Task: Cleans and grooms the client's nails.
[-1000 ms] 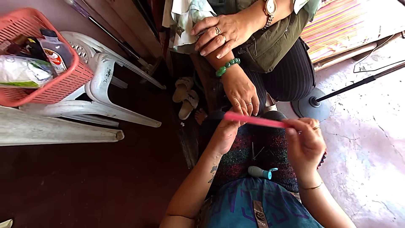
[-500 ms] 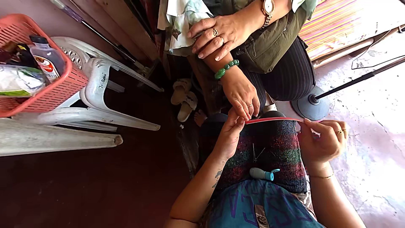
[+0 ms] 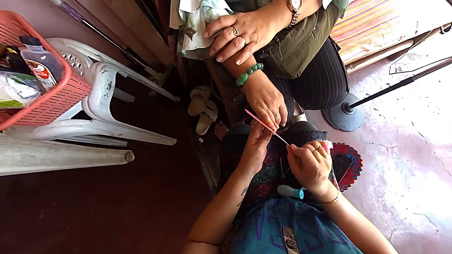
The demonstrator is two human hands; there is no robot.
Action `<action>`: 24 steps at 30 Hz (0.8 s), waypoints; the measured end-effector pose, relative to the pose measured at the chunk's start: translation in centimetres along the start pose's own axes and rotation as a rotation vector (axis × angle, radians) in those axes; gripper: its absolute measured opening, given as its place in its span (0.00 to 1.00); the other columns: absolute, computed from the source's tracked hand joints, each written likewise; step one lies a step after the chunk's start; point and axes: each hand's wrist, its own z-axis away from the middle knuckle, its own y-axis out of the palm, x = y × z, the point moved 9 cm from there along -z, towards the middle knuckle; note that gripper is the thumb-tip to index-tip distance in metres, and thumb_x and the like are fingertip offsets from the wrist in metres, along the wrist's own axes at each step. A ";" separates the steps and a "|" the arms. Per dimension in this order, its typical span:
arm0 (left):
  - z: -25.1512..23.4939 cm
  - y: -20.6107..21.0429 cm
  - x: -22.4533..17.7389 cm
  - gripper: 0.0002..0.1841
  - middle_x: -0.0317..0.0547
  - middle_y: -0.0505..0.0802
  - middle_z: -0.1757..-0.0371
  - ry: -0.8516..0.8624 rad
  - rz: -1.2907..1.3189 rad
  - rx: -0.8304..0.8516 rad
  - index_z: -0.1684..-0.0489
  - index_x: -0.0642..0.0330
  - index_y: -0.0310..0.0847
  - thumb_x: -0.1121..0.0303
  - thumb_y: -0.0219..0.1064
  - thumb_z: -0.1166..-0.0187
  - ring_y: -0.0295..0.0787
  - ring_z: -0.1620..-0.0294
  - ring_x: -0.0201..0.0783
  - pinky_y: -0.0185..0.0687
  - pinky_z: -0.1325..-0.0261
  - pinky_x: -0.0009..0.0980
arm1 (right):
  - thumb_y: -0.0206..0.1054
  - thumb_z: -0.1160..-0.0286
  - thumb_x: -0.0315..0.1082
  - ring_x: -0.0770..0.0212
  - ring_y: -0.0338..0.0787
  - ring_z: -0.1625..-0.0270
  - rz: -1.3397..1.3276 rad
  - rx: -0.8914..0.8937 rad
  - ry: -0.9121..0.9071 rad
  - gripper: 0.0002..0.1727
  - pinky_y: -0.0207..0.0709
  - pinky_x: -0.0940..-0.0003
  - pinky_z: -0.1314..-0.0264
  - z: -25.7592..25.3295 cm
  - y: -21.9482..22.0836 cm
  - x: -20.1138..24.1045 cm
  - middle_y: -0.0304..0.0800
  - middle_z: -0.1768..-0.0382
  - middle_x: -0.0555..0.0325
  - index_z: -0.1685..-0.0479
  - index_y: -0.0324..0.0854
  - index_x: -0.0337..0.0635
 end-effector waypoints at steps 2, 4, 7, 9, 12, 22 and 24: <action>-0.1 0.0 0.1 0.13 0.36 0.84 0.35 -0.005 -0.005 -0.010 0.35 0.49 0.80 0.71 0.54 0.11 0.78 0.30 0.35 0.71 0.21 0.42 | 0.71 0.24 0.34 0.58 0.85 0.67 0.036 0.024 0.069 0.08 0.75 0.61 0.48 0.7 -1.2 -2.3 0.86 0.78 0.56 0.69 0.89 0.42; -0.1 0.1 0.2 0.12 0.36 0.86 0.39 0.004 -0.009 0.001 0.38 0.49 0.82 0.69 0.54 0.10 0.79 0.32 0.35 0.71 0.21 0.43 | 0.69 0.23 0.34 0.59 0.87 0.67 0.047 0.015 0.196 0.10 0.78 0.62 0.52 2.4 -3.6 -5.8 0.88 0.76 0.54 0.69 0.88 0.39; -0.2 0.1 0.1 0.14 0.36 0.85 0.38 0.016 -0.017 0.012 0.36 0.49 0.81 0.69 0.53 0.10 0.79 0.31 0.36 0.70 0.20 0.44 | 0.68 0.22 0.30 0.63 0.86 0.65 0.000 -0.066 0.249 0.07 0.80 0.70 0.55 3.8 -5.9 -7.0 0.86 0.74 0.53 0.66 0.85 0.36; -0.1 0.1 0.2 0.14 0.36 0.86 0.39 0.019 -0.014 0.005 0.35 0.49 0.81 0.69 0.53 0.10 0.79 0.32 0.35 0.71 0.21 0.43 | 0.69 0.20 0.33 0.62 0.87 0.60 -0.051 0.024 0.120 0.04 0.78 0.64 0.41 3.6 -4.4 -3.9 0.87 0.71 0.56 0.59 0.87 0.44; 0.0 0.0 0.2 0.13 0.34 0.87 0.42 0.017 -0.004 -0.030 0.40 0.48 0.82 0.71 0.54 0.11 0.81 0.35 0.33 0.74 0.24 0.40 | 0.69 0.19 0.34 0.57 0.83 0.60 -0.051 0.109 -0.051 0.04 0.73 0.59 0.37 3.1 -1.4 -1.2 0.82 0.73 0.57 0.56 0.86 0.45; 0.0 0.1 0.2 0.14 0.38 0.83 0.32 0.007 -0.031 -0.041 0.32 0.52 0.80 0.70 0.55 0.10 0.77 0.27 0.34 0.71 0.20 0.41 | 0.70 0.24 0.32 0.58 0.84 0.66 -0.013 0.017 -0.005 0.06 0.73 0.62 0.46 0.5 1.1 -1.1 0.85 0.78 0.57 0.68 0.87 0.42; 0.1 0.0 0.2 0.13 0.38 0.83 0.32 0.015 -0.044 -0.034 0.35 0.51 0.80 0.69 0.55 0.10 0.77 0.28 0.35 0.71 0.21 0.41 | 0.69 0.22 0.34 0.57 0.86 0.64 0.039 0.031 0.045 0.07 0.75 0.60 0.46 1.1 0.0 -3.4 0.87 0.76 0.56 0.67 0.88 0.43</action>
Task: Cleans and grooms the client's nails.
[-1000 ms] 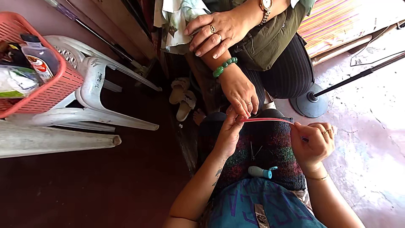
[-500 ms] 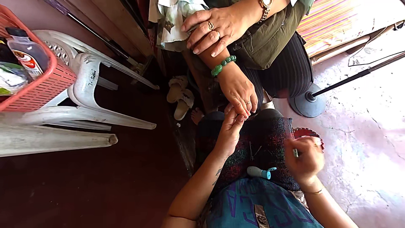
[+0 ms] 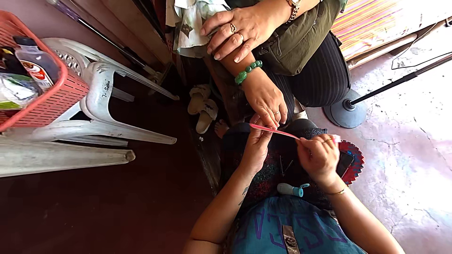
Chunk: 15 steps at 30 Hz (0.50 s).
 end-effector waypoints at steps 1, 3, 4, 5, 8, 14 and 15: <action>0.0 0.0 0.0 0.12 0.38 0.81 0.31 0.010 -0.009 0.004 0.38 0.50 0.83 0.69 0.55 0.10 0.75 0.27 0.35 0.71 0.21 0.42 | 0.69 0.21 0.35 0.57 0.86 0.64 0.028 0.002 0.032 0.09 0.75 0.60 0.47 0.4 -0.7 -1.5 0.87 0.76 0.55 0.68 0.88 0.42; -0.1 -0.1 0.0 0.12 0.38 0.79 0.28 0.017 -0.031 0.003 0.40 0.49 0.84 0.68 0.55 0.10 0.74 0.26 0.35 0.71 0.21 0.41 | 0.70 0.22 0.34 0.57 0.86 0.66 0.059 0.000 0.071 0.10 0.74 0.61 0.49 0.9 -1.7 -3.0 0.87 0.77 0.54 0.72 0.88 0.40; -0.1 0.0 0.0 0.12 0.38 0.79 0.28 0.017 -0.030 0.003 0.39 0.49 0.84 0.68 0.55 0.10 0.74 0.25 0.35 0.71 0.21 0.40 | 0.70 0.22 0.34 0.58 0.86 0.66 0.053 0.007 0.073 0.10 0.74 0.61 0.48 0.8 -1.6 -2.6 0.87 0.77 0.55 0.72 0.88 0.40; 0.0 0.1 0.0 0.12 0.38 0.79 0.29 0.016 -0.030 -0.002 0.39 0.50 0.83 0.69 0.55 0.10 0.74 0.27 0.34 0.72 0.22 0.40 | 0.70 0.22 0.34 0.59 0.86 0.66 0.029 0.016 0.062 0.10 0.74 0.61 0.47 0.4 -1.1 -1.5 0.88 0.77 0.56 0.71 0.88 0.41; 0.0 0.1 -0.1 0.13 0.37 0.83 0.32 0.014 -0.023 -0.027 0.35 0.51 0.81 0.70 0.55 0.10 0.78 0.29 0.34 0.73 0.22 0.40 | 0.69 0.23 0.32 0.60 0.84 0.64 -0.065 0.038 -0.008 0.07 0.71 0.61 0.43 -1.6 0.8 1.7 0.86 0.76 0.57 0.68 0.88 0.42; -0.1 0.1 -0.2 0.12 0.37 0.83 0.34 0.029 -0.060 0.006 0.40 0.50 0.83 0.69 0.54 0.09 0.75 0.28 0.34 0.71 0.22 0.41 | 0.68 0.18 0.35 0.48 0.90 0.60 0.044 0.111 0.245 0.11 0.79 0.45 0.48 -2.7 -4.5 -7.4 0.91 0.66 0.45 0.57 0.89 0.33; -0.1 0.1 -0.1 0.12 0.36 0.83 0.35 0.033 -0.060 0.008 0.40 0.50 0.83 0.69 0.53 0.09 0.76 0.29 0.34 0.71 0.23 0.41 | 0.67 0.17 0.35 0.49 0.87 0.60 0.062 0.074 0.248 0.11 0.77 0.48 0.48 -2.3 -5.4 -7.4 0.89 0.67 0.45 0.56 0.89 0.33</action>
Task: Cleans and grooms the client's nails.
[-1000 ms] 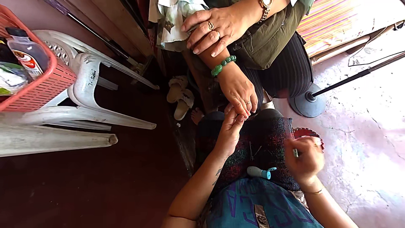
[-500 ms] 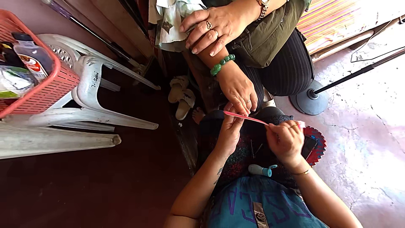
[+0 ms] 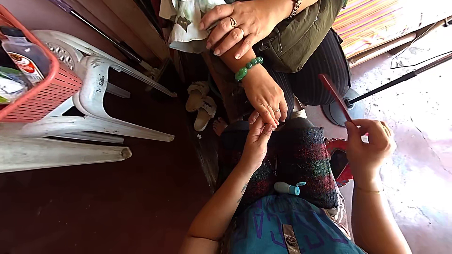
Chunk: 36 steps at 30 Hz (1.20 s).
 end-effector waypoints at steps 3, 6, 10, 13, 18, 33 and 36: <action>0.0 0.1 0.0 0.12 0.37 0.83 0.37 0.005 -0.004 -0.003 0.40 0.51 0.82 0.69 0.53 0.09 0.77 0.32 0.34 0.73 0.25 0.39 | 0.68 0.18 0.36 0.57 0.86 0.63 -0.058 -0.001 -0.218 0.08 0.72 0.53 0.39 2.6 1.2 5.5 0.88 0.73 0.54 0.60 0.90 0.44; 0.1 -0.1 0.0 0.12 0.37 0.81 0.32 -0.013 0.000 -0.028 0.38 0.51 0.82 0.69 0.56 0.10 0.76 0.29 0.33 0.73 0.23 0.39 | 0.67 0.18 0.35 0.57 0.84 0.65 -0.034 0.014 -0.274 0.08 0.69 0.54 0.35 3.0 3.0 7.2 0.85 0.76 0.56 0.61 0.91 0.45; 0.2 -0.1 -0.2 0.13 0.39 0.78 0.26 -0.010 -0.026 -0.015 0.37 0.52 0.82 0.69 0.54 0.09 0.73 0.24 0.35 0.70 0.20 0.41 | 0.68 0.18 0.34 0.52 0.87 0.63 0.014 -0.075 -0.037 0.10 0.76 0.50 0.45 0.9 0.8 1.6 0.89 0.71 0.48 0.59 0.90 0.35; 0.1 -0.1 -0.1 0.12 0.37 0.82 0.34 0.009 -0.001 -0.008 0.39 0.51 0.82 0.69 0.55 0.10 0.77 0.30 0.34 0.74 0.24 0.38 | 0.70 0.19 0.36 0.58 0.84 0.61 -0.058 -0.031 -0.284 0.06 0.68 0.52 0.34 2.4 1.9 6.1 0.86 0.73 0.55 0.57 0.92 0.48; 0.2 -0.3 -0.2 0.11 0.36 0.81 0.32 0.011 0.001 -0.007 0.41 0.50 0.83 0.69 0.55 0.10 0.77 0.30 0.34 0.73 0.23 0.39 | 0.71 0.20 0.34 0.52 0.88 0.62 -0.005 -0.085 -0.121 0.08 0.74 0.49 0.41 -0.8 1.3 2.4 0.89 0.71 0.48 0.58 0.92 0.39; 0.0 -0.7 0.1 0.13 0.35 0.80 0.29 -0.007 0.031 0.042 0.36 0.48 0.82 0.68 0.56 0.11 0.75 0.26 0.34 0.71 0.20 0.41 | 0.71 0.20 0.35 0.54 0.85 0.55 -0.079 -0.026 -0.378 0.07 0.65 0.51 0.31 -2.0 4.9 7.0 0.88 0.70 0.55 0.60 0.93 0.46; 0.1 -0.9 -0.2 0.14 0.37 0.77 0.25 -0.007 0.002 0.077 0.33 0.49 0.82 0.66 0.56 0.10 0.73 0.24 0.34 0.71 0.20 0.41 | 0.71 0.20 0.36 0.48 0.87 0.50 -0.043 -0.067 -0.290 0.07 0.69 0.47 0.37 -5.0 5.1 4.5 0.92 0.63 0.50 0.58 0.94 0.45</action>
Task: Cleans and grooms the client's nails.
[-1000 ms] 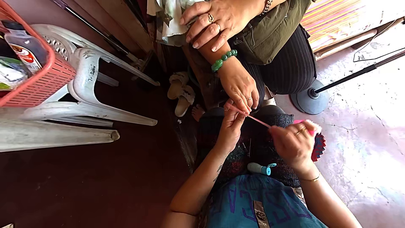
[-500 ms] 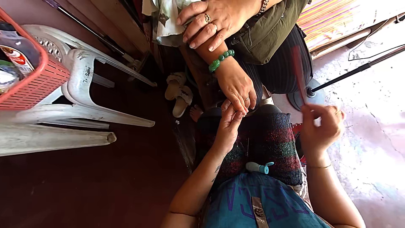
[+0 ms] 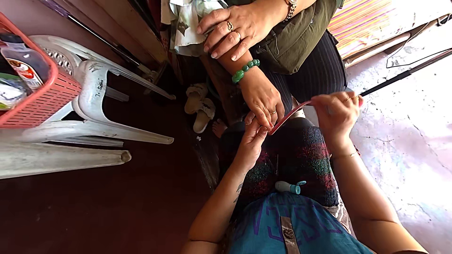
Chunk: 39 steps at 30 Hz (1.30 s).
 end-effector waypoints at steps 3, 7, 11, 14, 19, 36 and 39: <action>-0.1 -0.2 0.0 0.13 0.38 0.78 0.26 -0.010 -0.015 0.029 0.36 0.48 0.83 0.63 0.56 0.09 0.74 0.25 0.36 0.72 0.22 0.41 | 0.70 0.20 0.33 0.48 0.88 0.46 -0.092 0.080 -0.100 0.07 0.68 0.45 0.34 -1.5 1.2 2.0 0.94 0.54 0.50 0.56 0.94 0.45; -0.2 -0.4 -0.1 0.15 0.41 0.76 0.24 -0.040 -0.049 0.047 0.32 0.50 0.82 0.66 0.54 0.09 0.74 0.25 0.37 0.73 0.22 0.42 | 0.72 0.21 0.38 0.51 0.90 0.48 -0.104 0.099 -0.133 0.07 0.68 0.46 0.34 -4.0 2.7 1.4 0.97 0.55 0.53 0.58 0.95 0.49; -0.3 -0.3 -0.2 0.14 0.38 0.79 0.29 -0.035 -0.051 0.055 0.35 0.50 0.82 0.66 0.53 0.09 0.76 0.29 0.34 0.75 0.25 0.38 | 0.70 0.20 0.32 0.45 0.87 0.45 -0.142 0.174 -0.268 0.07 0.66 0.41 0.34 -4.6 2.4 4.4 0.94 0.53 0.49 0.57 0.95 0.46; -0.2 -0.5 -0.3 0.15 0.40 0.77 0.26 -0.048 -0.069 0.063 0.33 0.49 0.82 0.65 0.53 0.08 0.73 0.26 0.35 0.74 0.25 0.39 | 0.71 0.20 0.36 0.49 0.88 0.47 -0.117 0.138 -0.247 0.07 0.66 0.45 0.34 -5.0 2.6 3.0 0.96 0.55 0.52 0.58 0.95 0.50; -0.1 -0.5 -0.4 0.14 0.39 0.75 0.23 -0.048 -0.068 0.065 0.34 0.49 0.82 0.65 0.53 0.08 0.73 0.25 0.34 0.74 0.25 0.37 | 0.71 0.21 0.32 0.47 0.86 0.47 -0.153 0.148 -0.292 0.07 0.66 0.43 0.34 -3.8 1.5 5.1 0.93 0.55 0.48 0.56 0.95 0.46; 0.0 -0.4 0.1 0.10 0.31 0.86 0.46 -0.060 0.075 0.133 0.45 0.45 0.82 0.63 0.55 0.09 0.81 0.37 0.31 0.75 0.26 0.38 | 0.71 0.22 0.29 0.55 0.91 0.47 -0.262 0.068 -0.020 0.07 0.84 0.63 0.41 -1.9 -1.4 1.8 0.92 0.54 0.43 0.59 0.93 0.35; -0.2 -0.3 0.1 0.10 0.31 0.86 0.44 -0.057 0.072 0.146 0.44 0.45 0.82 0.60 0.55 0.09 0.80 0.36 0.30 0.74 0.25 0.38 | 0.73 0.23 0.30 0.53 0.92 0.50 -0.252 0.094 -0.141 0.05 0.83 0.60 0.43 -1.2 -0.1 4.2 0.94 0.55 0.45 0.58 0.95 0.41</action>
